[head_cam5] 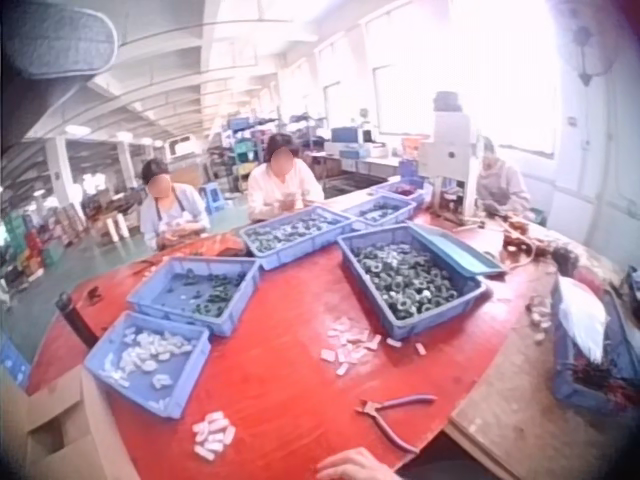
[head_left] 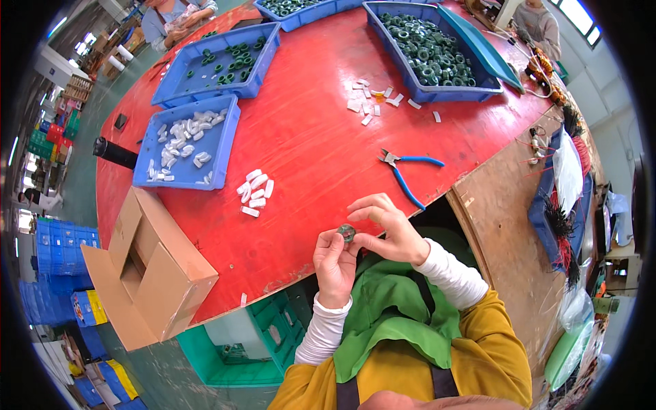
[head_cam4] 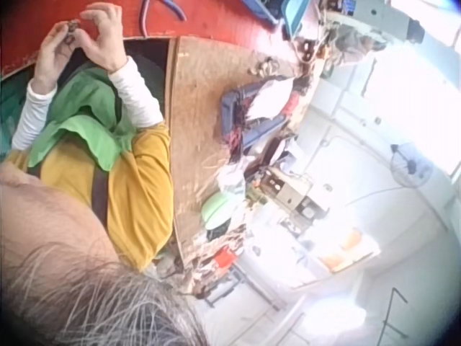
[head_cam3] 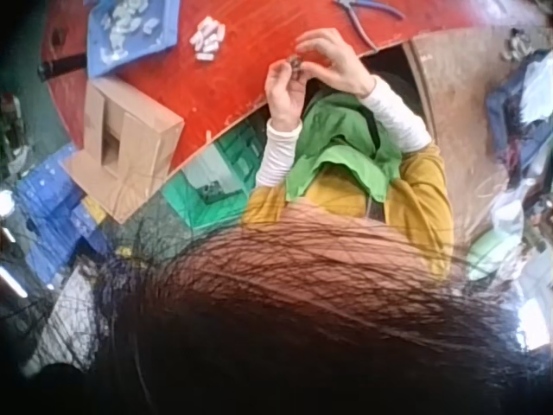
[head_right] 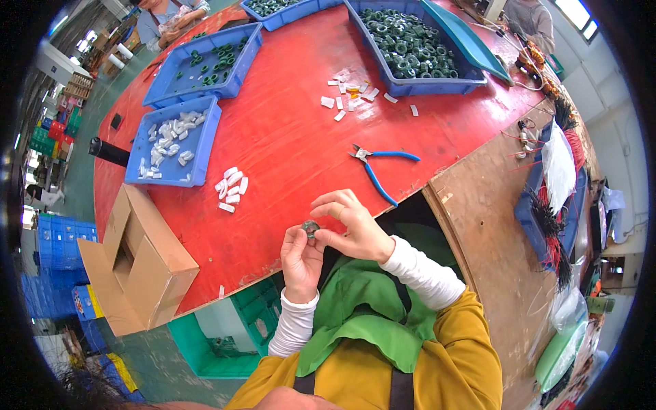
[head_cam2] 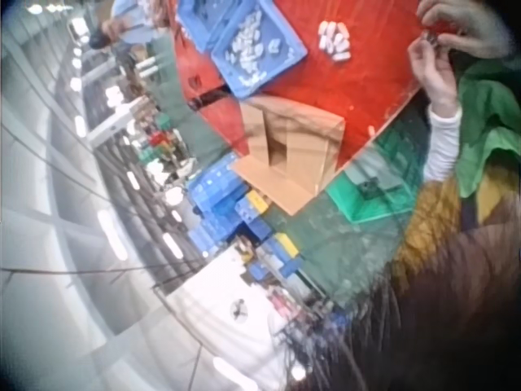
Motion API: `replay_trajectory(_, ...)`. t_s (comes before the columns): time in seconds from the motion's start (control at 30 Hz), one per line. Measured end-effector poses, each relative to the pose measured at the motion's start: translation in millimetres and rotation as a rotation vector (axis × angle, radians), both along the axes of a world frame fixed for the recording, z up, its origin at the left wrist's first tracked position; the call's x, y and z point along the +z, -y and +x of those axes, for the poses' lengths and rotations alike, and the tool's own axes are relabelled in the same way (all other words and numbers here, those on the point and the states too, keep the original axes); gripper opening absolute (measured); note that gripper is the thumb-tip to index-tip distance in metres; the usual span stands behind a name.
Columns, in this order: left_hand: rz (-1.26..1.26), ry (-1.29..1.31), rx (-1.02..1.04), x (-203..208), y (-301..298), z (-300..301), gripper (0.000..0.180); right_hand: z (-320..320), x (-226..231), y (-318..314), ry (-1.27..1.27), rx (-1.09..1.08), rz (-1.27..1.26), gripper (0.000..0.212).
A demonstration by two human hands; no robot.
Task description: The person assembles small green plastic housings and white plastic inserts by hand, taking parts from plastic bins and pressing them together.
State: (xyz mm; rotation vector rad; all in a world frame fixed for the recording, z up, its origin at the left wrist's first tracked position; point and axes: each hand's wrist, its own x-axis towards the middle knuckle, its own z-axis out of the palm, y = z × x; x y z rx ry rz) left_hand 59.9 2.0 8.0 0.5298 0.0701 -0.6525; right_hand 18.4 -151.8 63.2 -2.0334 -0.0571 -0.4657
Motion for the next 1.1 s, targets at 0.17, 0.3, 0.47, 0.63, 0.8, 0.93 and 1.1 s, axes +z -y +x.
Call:
replay_trajectory(0.17, -0.016, 0.004, -0.001, 2.0, 3.4, -4.3, 0.008, -3.3, -9.0, -6.1, 0.057, -0.065, 0.030, 0.019)
replay_trajectory(0.3, 0.060, 0.032, -0.018, 14.6, 6.9, -7.1, 0.012, -7.6, -6.8, -6.5, 0.088, -0.103, -0.004, 0.014)
replay_trajectory(0.47, 0.221, 0.187, -0.097, 16.4, 2.3, -8.5, 0.017, -8.6, -3.1, -5.7, 0.207, -0.145, -0.158, 0.013)
replay_trajectory(0.63, 0.175, 0.161, -0.161, 13.4, -2.0, -3.7, 0.016, -16.6, 3.9, -9.7, 0.335, -0.197, -0.397, 0.014)
replay_trajectory(0.8, 0.096, 0.049, -0.140, 17.3, 4.2, -10.6, 0.015, -32.0, -9.7, -19.0, 0.407, -0.305, -0.539, 0.018)
replay_trajectory(0.93, 0.095, 0.000, -0.127, 13.3, 8.6, -18.3, 0.015, -40.2, -15.2, -22.4, 0.351, -0.351, -0.463, 0.019)
replay_trajectory(1.1, 0.119, 0.069, -0.101, 11.8, 11.3, -22.5, 0.015, -43.2, -13.4, -24.3, 0.283, -0.355, -0.314, 0.018)
